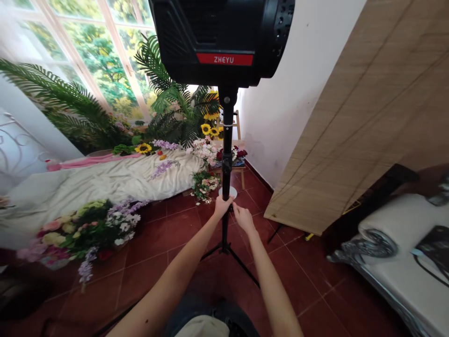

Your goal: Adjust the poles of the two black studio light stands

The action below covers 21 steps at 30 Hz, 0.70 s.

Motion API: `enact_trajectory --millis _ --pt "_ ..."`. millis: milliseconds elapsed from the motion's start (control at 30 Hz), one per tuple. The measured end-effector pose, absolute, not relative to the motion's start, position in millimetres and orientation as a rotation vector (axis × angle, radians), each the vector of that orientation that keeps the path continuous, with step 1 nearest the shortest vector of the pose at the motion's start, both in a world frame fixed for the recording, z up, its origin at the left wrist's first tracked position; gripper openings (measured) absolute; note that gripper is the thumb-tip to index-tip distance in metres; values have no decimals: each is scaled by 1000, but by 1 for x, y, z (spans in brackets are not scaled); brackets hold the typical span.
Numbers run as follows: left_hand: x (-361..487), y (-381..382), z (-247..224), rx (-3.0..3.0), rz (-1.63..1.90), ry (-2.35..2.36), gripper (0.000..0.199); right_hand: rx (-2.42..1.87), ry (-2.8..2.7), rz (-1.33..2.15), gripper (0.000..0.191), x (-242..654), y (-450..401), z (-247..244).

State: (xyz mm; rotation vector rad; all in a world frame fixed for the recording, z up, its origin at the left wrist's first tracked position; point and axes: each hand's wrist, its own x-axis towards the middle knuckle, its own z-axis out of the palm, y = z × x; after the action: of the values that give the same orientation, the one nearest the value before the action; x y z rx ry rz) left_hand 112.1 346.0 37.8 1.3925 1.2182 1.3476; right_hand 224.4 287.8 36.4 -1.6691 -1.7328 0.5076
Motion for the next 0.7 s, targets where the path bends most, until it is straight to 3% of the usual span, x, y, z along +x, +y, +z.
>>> enact_trajectory --millis 267,467,700 --pt "113 352 43 1344 1223 1170 20 -1599 -1618 630 61 223 292 37" --pt "114 350 48 1347 1068 1468 14 -1564 -1555 791 63 225 287 42" --pt "112 323 54 1281 1047 1581 38 -1568 -1511 935 64 226 279 47"
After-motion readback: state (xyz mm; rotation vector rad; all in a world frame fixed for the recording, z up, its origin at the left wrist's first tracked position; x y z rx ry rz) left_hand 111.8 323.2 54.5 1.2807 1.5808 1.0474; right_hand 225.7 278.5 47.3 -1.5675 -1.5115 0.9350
